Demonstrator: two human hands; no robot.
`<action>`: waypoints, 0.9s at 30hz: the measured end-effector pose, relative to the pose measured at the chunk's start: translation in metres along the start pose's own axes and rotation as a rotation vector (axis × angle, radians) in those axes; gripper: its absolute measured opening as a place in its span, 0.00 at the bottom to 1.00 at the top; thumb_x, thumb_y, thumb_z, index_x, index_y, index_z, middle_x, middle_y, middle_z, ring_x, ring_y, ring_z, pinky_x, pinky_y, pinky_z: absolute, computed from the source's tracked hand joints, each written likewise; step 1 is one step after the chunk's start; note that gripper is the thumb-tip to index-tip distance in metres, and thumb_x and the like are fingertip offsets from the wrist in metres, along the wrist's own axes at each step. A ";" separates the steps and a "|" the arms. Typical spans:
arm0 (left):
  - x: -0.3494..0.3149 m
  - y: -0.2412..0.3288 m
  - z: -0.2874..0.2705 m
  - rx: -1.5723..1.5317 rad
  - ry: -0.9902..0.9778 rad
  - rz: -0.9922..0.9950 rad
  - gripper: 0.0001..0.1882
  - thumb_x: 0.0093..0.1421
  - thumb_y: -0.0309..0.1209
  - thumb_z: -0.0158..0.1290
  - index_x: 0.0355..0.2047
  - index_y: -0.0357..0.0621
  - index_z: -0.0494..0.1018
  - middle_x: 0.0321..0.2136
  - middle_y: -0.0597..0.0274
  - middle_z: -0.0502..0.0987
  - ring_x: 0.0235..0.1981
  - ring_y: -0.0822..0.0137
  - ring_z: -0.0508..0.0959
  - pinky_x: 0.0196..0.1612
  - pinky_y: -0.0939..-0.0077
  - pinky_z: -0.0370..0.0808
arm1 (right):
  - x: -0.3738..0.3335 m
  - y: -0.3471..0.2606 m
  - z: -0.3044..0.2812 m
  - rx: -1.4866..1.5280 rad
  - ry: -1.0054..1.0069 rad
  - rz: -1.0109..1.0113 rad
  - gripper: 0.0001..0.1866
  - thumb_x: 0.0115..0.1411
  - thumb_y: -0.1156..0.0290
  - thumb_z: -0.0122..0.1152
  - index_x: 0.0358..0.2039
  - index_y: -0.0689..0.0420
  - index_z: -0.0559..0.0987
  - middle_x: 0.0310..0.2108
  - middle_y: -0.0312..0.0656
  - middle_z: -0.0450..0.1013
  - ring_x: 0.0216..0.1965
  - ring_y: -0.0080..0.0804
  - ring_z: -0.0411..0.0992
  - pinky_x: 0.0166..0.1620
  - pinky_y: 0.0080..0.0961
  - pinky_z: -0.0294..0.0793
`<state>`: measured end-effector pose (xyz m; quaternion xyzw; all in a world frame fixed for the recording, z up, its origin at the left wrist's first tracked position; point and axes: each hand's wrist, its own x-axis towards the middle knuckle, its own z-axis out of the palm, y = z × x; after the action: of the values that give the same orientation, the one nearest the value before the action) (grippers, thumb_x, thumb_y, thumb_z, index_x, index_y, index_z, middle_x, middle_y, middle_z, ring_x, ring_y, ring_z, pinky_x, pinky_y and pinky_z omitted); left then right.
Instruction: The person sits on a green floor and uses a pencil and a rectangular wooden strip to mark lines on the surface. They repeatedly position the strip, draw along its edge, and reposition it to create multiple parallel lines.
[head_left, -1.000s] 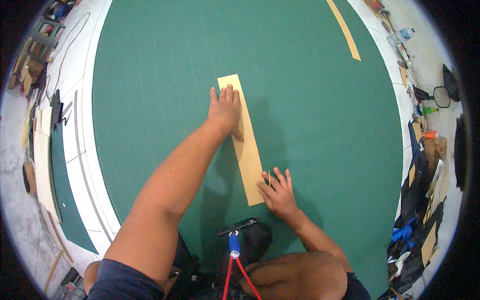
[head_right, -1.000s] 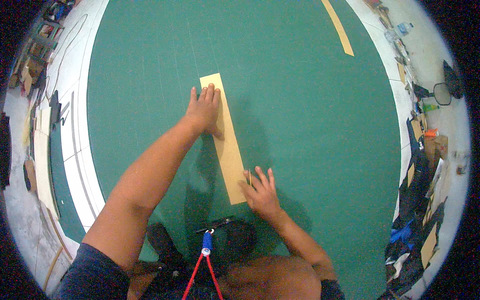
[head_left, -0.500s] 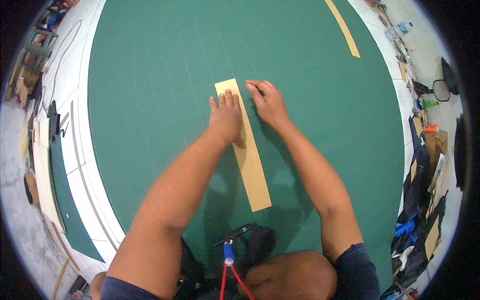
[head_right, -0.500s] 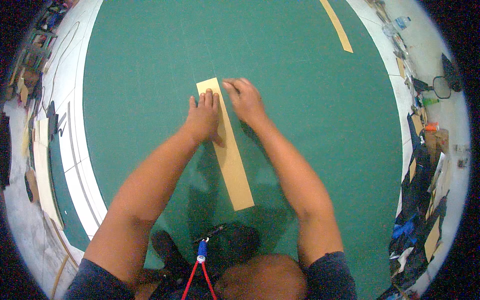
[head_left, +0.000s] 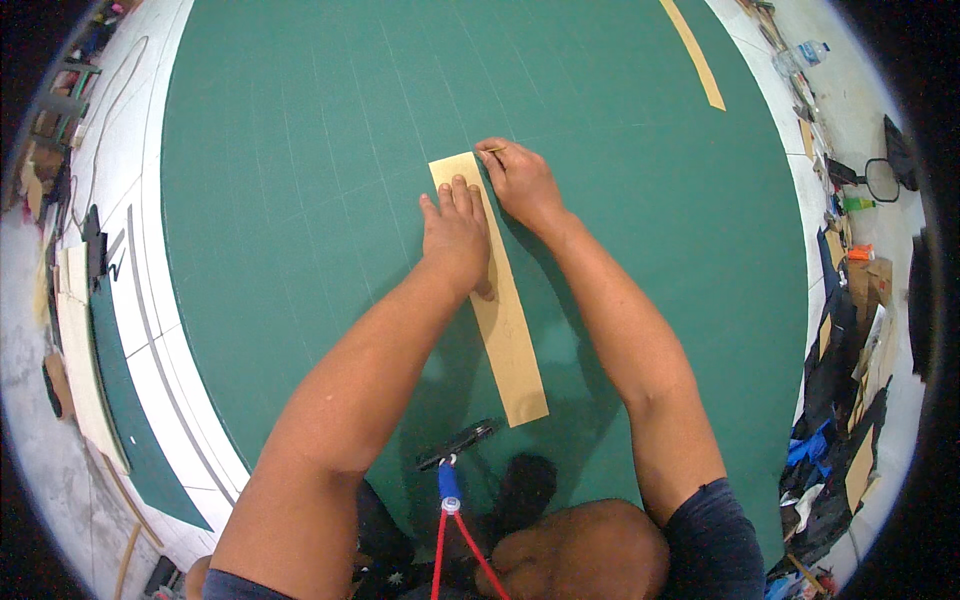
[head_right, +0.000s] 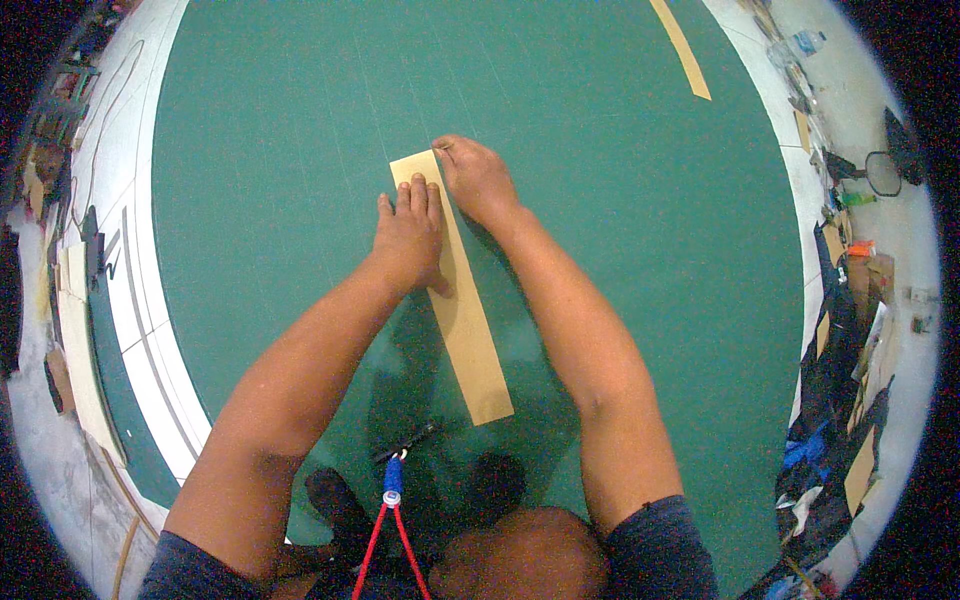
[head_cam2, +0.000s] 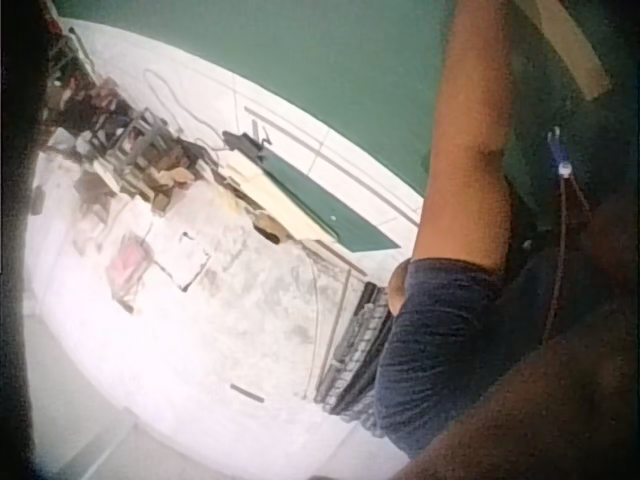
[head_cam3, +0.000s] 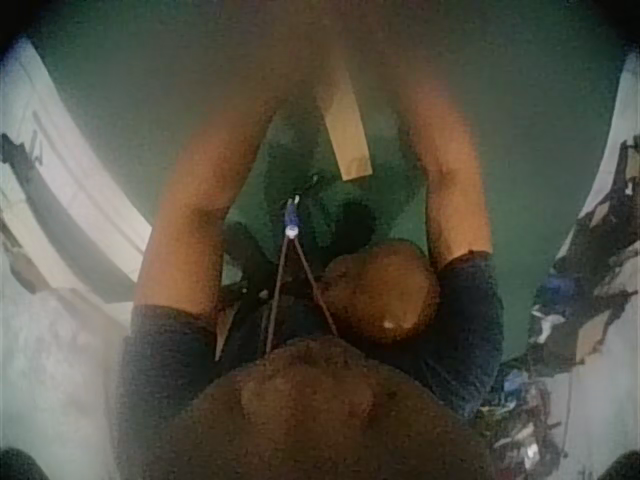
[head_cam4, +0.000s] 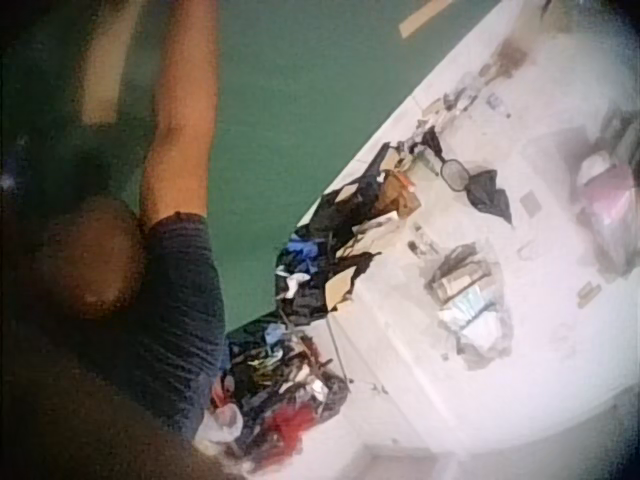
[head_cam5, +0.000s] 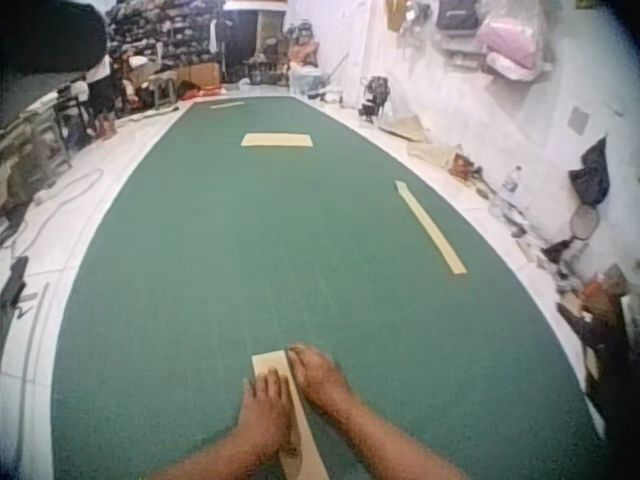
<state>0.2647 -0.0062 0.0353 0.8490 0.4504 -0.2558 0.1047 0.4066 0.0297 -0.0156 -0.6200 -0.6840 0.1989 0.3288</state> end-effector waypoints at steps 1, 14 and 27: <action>0.000 0.002 0.000 0.002 0.007 0.000 0.83 0.27 0.61 0.78 0.73 0.27 0.44 0.74 0.33 0.46 0.75 0.39 0.52 0.71 0.36 0.54 | -0.001 0.002 -0.001 -0.019 -0.008 -0.007 0.15 0.71 0.65 0.50 0.47 0.59 0.82 0.49 0.50 0.80 0.50 0.51 0.78 0.55 0.43 0.76; 0.000 -0.004 -0.001 -0.069 -0.013 -0.013 0.84 0.28 0.60 0.78 0.74 0.30 0.42 0.75 0.36 0.44 0.76 0.42 0.50 0.71 0.36 0.54 | -0.111 -0.008 -0.037 -0.124 -0.229 -0.301 0.10 0.62 0.70 0.55 0.43 0.56 0.78 0.41 0.45 0.77 0.42 0.51 0.76 0.44 0.45 0.77; 0.003 0.000 -0.005 -0.056 -0.049 -0.019 0.84 0.27 0.61 0.79 0.74 0.32 0.41 0.75 0.38 0.44 0.76 0.44 0.49 0.71 0.36 0.54 | -0.122 -0.002 -0.032 -0.216 -0.273 -0.286 0.12 0.60 0.72 0.57 0.45 0.55 0.78 0.44 0.43 0.78 0.43 0.49 0.76 0.43 0.44 0.77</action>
<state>0.2681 -0.0022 0.0380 0.8349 0.4627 -0.2649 0.1369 0.4293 -0.0939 -0.0164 -0.5158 -0.8204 0.1580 0.1897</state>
